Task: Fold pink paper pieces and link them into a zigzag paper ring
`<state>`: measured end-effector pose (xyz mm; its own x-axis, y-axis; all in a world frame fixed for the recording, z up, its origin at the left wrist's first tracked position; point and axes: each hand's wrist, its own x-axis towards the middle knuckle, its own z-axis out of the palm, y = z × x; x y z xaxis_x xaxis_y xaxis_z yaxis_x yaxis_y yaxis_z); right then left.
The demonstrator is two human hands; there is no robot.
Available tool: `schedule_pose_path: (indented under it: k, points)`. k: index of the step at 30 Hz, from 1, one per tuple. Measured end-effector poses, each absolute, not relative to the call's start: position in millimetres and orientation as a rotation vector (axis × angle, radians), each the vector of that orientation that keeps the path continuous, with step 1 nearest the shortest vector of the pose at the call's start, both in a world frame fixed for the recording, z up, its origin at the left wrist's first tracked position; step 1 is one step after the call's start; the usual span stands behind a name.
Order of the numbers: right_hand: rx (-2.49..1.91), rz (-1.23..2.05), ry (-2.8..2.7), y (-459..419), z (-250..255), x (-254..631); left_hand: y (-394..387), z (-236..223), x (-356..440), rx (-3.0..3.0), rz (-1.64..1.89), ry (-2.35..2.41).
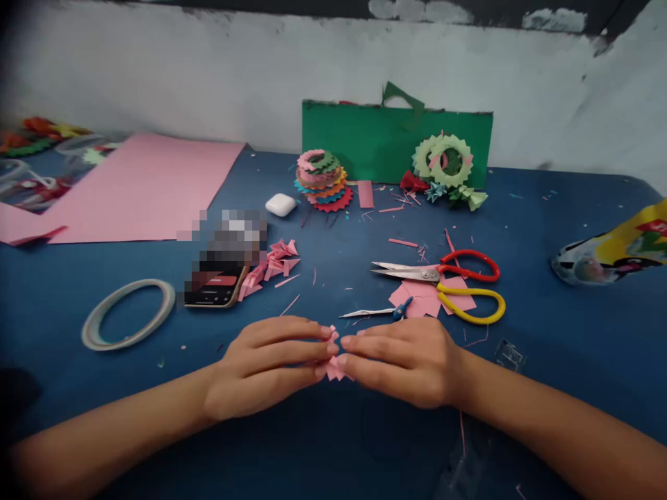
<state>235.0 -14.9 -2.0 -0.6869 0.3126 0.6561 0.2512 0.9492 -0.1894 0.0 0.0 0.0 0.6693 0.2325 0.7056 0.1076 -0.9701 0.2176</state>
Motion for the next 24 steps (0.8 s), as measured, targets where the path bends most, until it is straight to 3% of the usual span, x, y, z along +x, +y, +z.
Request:
schedule_pose_path:
  k: [6,13,24]
  points:
    - [-0.309,-0.105,-2.404,-21,-1,235,-6,0,0,2.825,1.167,0.264]
    - [-0.431,0.003,-2.508,-31,12,241,-9,-4,0,2.818,1.215,0.222]
    - [-0.276,-0.221,-2.416,-23,10,235,-10,33,6,2.488,0.496,0.542]
